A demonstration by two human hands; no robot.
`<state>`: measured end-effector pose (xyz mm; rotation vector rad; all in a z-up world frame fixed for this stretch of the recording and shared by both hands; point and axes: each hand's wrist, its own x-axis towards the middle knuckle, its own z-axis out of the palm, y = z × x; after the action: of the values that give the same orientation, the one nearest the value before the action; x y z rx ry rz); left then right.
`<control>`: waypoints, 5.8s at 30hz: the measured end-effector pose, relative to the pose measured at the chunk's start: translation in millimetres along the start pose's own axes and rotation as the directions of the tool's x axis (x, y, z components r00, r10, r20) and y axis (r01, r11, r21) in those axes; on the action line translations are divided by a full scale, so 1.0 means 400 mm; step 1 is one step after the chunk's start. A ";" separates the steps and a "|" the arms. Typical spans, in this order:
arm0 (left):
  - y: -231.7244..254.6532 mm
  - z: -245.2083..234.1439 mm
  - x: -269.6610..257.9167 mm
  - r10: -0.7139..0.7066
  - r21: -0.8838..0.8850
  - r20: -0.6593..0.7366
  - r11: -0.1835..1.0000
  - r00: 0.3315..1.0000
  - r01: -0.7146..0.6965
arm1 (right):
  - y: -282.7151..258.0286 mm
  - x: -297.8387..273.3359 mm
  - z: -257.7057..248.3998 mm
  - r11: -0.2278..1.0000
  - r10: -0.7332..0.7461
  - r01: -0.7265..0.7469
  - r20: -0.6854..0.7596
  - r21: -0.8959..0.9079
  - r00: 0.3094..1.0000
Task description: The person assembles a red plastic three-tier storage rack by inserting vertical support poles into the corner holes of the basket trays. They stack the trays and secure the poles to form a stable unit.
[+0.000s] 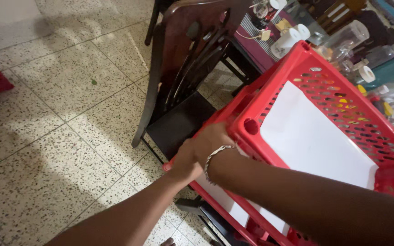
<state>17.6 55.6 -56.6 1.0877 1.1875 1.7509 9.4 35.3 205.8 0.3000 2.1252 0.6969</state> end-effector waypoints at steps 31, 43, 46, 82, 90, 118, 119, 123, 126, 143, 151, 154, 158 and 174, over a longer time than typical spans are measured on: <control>0.067 -0.002 0.318 -0.188 0.412 0.321 0.910 0.928 0.042 | 0.235 0.127 0.076 0.983 0.184 -0.184 -0.007 -0.009 0.983; 0.306 0.008 0.255 -0.407 0.565 -0.070 0.737 0.911 0.372 | 0.256 0.130 0.063 0.984 0.170 -0.170 0.011 0.044 0.985; 0.330 0.006 0.248 -0.420 0.594 -0.099 0.702 0.902 0.392 | 0.251 0.136 0.054 0.983 0.172 -0.176 0.082 0.047 0.982; 0.355 -0.001 0.209 -0.505 0.595 -0.187 0.624 0.843 0.506 | 0.184 0.125 0.060 0.972 0.234 -0.235 0.057 0.012 0.971; 0.400 -0.032 0.158 -0.358 0.755 -0.208 0.533 0.910 0.382 | 0.117 0.157 0.117 0.971 0.237 -0.239 -0.088 -0.019 0.968; 0.359 0.032 0.197 -0.429 0.753 -0.240 0.483 0.871 0.446 | 0.006 -0.830 0.616 0.101 0.995 -0.629 -0.078 0.771 0.064; 0.349 0.039 0.184 -0.413 0.729 -0.254 0.513 0.875 0.454 | -0.017 -0.851 0.683 -0.043 0.999 -0.729 0.047 0.683 -0.015; 0.357 0.098 0.129 -0.434 0.682 -0.207 0.579 0.877 0.447 | -0.089 -0.830 0.853 -0.867 0.456 0.377 0.822 0.325 0.341; 0.447 0.156 0.041 -0.541 0.470 0.007 0.744 0.841 0.474 | -0.123 -0.831 0.895 -0.928 0.248 0.370 0.816 0.046 0.521; 0.809 0.248 -0.077 -0.628 -0.064 -0.110 0.778 0.770 0.625 | -0.342 -0.633 0.583 -0.562 0.404 0.820 0.831 -0.104 0.382; 0.791 0.191 0.035 -0.518 0.099 -0.138 0.841 0.844 0.532 | -0.254 -0.665 1.110 -0.592 0.799 0.431 0.565 0.681 0.205; 0.763 0.184 0.066 -0.469 0.107 -0.105 0.871 0.877 0.479 | -0.143 -0.661 1.170 -0.602 0.764 0.451 0.313 0.659 0.563; 0.741 0.182 0.090 -0.473 0.044 -0.112 0.876 0.874 0.480 | -0.103 -0.550 1.191 -0.646 0.677 0.316 0.331 0.695 0.657; 0.678 0.179 0.173 -0.416 0.103 -0.224 0.889 0.881 0.446 | -0.115 -0.470 1.130 -0.408 0.810 -0.112 0.415 0.906 0.414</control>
<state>27.5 61.1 232.0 0.6681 1.5709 1.4547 484.2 82.5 87.8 2.5452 2.4116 -0.8009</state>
